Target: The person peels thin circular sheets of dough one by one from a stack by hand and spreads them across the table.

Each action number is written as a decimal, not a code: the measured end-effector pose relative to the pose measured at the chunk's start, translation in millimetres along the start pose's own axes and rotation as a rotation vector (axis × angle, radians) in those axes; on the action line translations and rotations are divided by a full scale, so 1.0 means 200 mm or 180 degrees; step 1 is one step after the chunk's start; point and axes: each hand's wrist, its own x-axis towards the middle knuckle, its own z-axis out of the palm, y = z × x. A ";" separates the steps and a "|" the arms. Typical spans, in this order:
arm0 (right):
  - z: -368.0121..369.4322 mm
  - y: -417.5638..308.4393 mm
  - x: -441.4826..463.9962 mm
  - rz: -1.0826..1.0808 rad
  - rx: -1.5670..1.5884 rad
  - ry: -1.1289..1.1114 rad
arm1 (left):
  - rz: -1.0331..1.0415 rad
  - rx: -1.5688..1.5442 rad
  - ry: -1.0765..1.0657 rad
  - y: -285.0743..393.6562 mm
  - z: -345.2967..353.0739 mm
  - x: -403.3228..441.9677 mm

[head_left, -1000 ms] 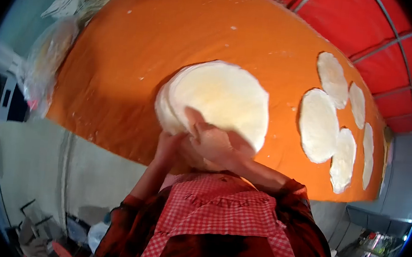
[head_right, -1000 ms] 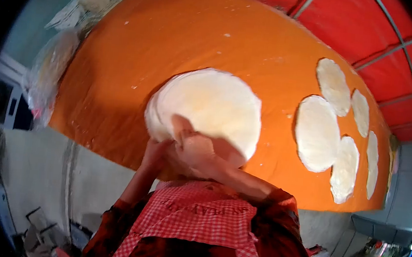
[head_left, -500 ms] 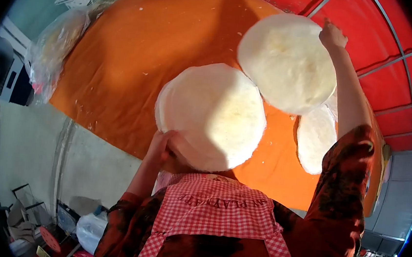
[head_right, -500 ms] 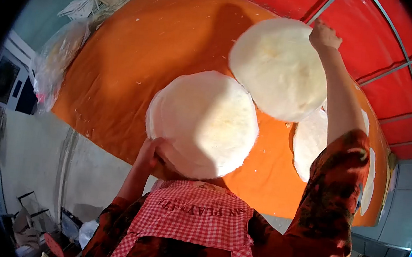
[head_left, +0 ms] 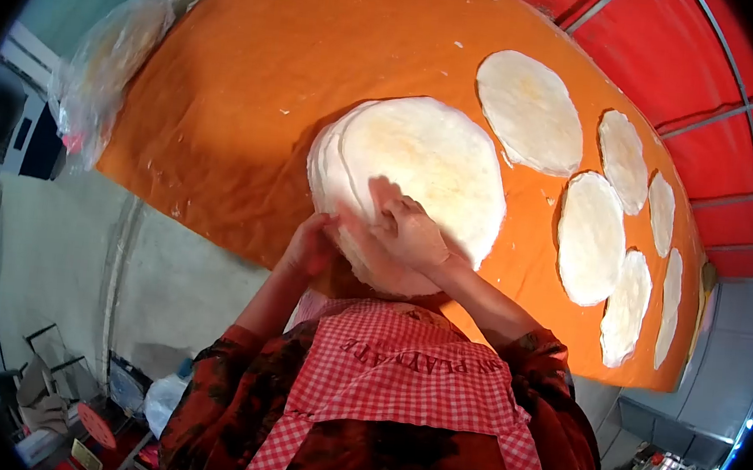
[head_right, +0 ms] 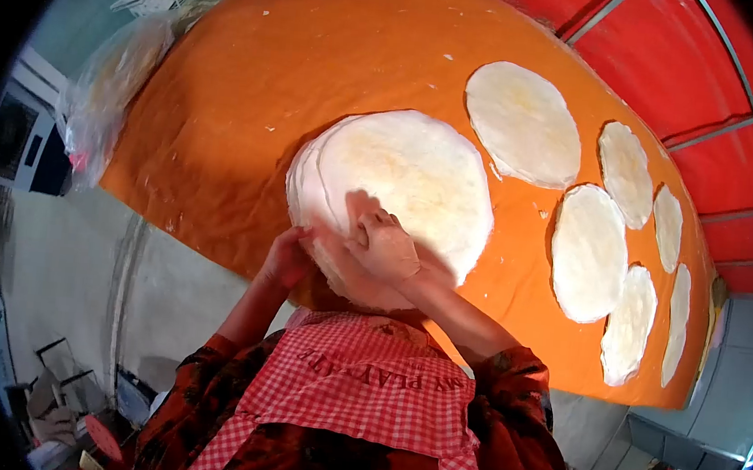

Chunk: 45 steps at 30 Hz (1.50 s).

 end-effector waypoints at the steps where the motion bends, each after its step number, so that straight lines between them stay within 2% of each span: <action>1: 0.02 0.01 -0.02 -0.0102 -0.0226 0.0085 | -0.0002 -0.0173 -0.0143 0.00 0.00 0.00; 2: 0.03 0.02 -0.03 -0.0207 -0.0463 0.0164 | -0.0004 -0.0353 -0.0290 0.01 0.02 0.00; 5: 0.07 0.08 -0.01 0.0300 -0.0998 -0.0145 | -0.0078 -0.0732 -0.0658 0.03 0.01 0.00; 8: -0.10 0.01 -0.02 -0.0412 -0.0872 0.0404 | -0.0141 -0.0441 -0.0884 0.04 -0.02 0.02; 9: -0.09 -0.01 -0.04 -0.0410 -0.0912 0.0367 | -0.0166 -0.0254 -0.0934 0.04 -0.04 0.02; 12: -0.05 -0.10 -0.13 -0.0363 -0.0937 0.0265 | 0.0127 0.0165 -0.0810 0.02 -0.02 0.01; 17: 0.02 -0.25 -0.14 -0.0073 -0.0976 -0.0023 | 0.0216 0.0030 -0.0712 0.01 0.03 -0.02; 20: -0.06 -0.30 -0.12 -0.0344 -0.0779 0.0255 | 0.0224 -0.0008 -0.0778 0.03 0.04 -0.01; 24: 0.00 -0.26 -0.12 0.0083 -0.0369 0.0458 | 0.0171 -0.0048 -0.0971 0.03 0.02 0.00; 26: 0.02 -0.26 -0.11 0.0125 -0.0388 0.0470 | -0.0027 -0.0243 -0.0863 0.03 0.01 0.02; 30: -0.01 -0.24 -0.09 0.0727 0.0238 0.0094 | -0.0207 -0.0193 -0.0490 0.04 0.02 0.02; 36: -0.01 -0.24 -0.10 0.0537 -0.0061 0.0540 | 0.0004 -0.0511 -0.0863 0.06 0.07 0.00; 42: -0.01 -0.26 -0.08 0.0711 -0.0021 0.0399 | 0.0035 -0.0258 -0.0687 0.04 0.07 0.04; 45: 0.00 -0.23 -0.09 0.0602 0.0042 0.0457 | 0.0409 0.0328 -0.0335 0.04 0.14 0.01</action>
